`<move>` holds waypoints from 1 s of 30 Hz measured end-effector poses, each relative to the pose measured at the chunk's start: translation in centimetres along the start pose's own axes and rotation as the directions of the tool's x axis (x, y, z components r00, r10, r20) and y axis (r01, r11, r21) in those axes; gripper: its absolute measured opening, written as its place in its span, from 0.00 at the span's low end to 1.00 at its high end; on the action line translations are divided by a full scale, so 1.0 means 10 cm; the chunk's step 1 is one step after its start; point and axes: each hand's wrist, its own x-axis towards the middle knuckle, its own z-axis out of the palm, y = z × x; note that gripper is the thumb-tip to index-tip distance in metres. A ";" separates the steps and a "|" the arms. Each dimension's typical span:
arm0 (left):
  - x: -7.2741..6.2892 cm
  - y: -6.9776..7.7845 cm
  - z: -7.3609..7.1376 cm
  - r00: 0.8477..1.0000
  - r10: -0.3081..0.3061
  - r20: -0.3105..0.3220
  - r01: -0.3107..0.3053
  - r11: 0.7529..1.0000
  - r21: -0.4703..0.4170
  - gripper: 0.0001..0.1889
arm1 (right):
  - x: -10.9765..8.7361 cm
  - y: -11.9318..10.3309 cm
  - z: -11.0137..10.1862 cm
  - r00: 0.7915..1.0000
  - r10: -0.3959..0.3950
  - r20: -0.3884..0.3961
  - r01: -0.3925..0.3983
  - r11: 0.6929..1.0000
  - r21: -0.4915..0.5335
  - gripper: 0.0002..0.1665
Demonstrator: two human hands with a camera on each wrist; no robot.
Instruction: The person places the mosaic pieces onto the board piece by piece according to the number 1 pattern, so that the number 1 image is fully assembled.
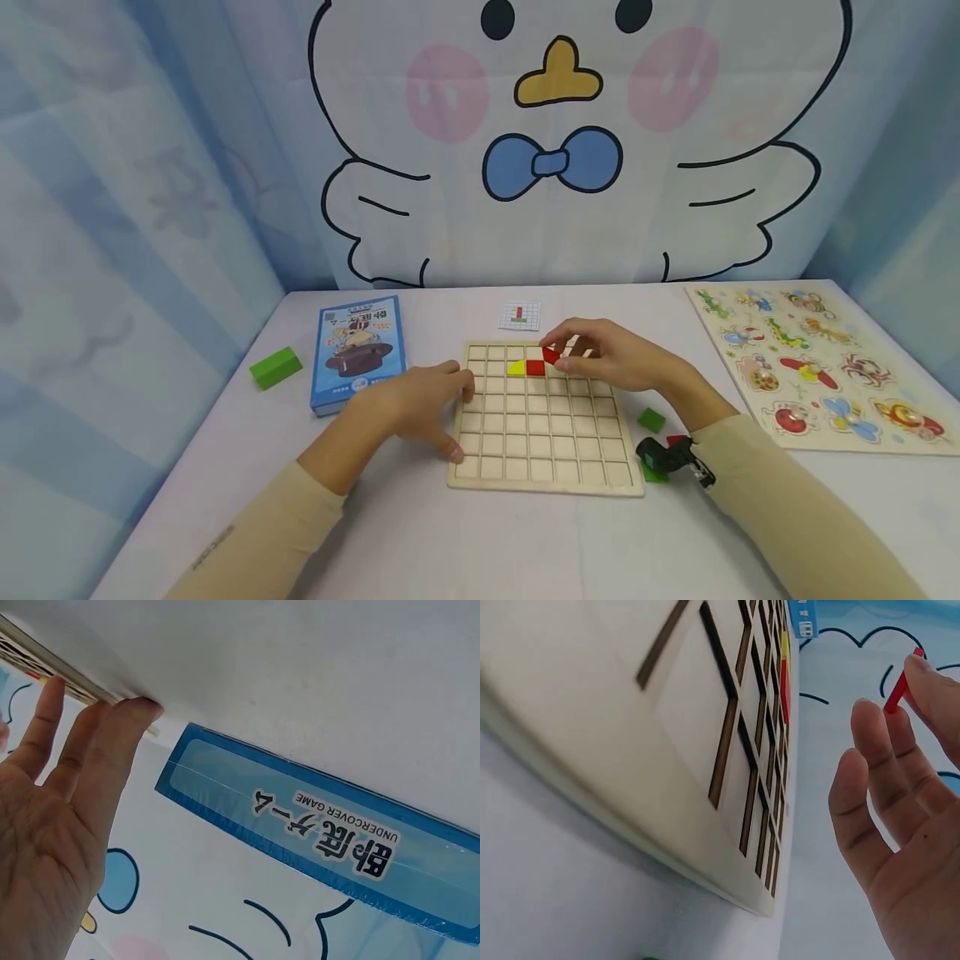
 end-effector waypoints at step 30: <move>0.01 -0.05 0.02 1.000 0.013 -0.009 -0.013 1.000 0.001 0.35 | 0.27 -0.03 0.18 0.984 0.131 0.125 -0.110 0.980 -0.166 0.13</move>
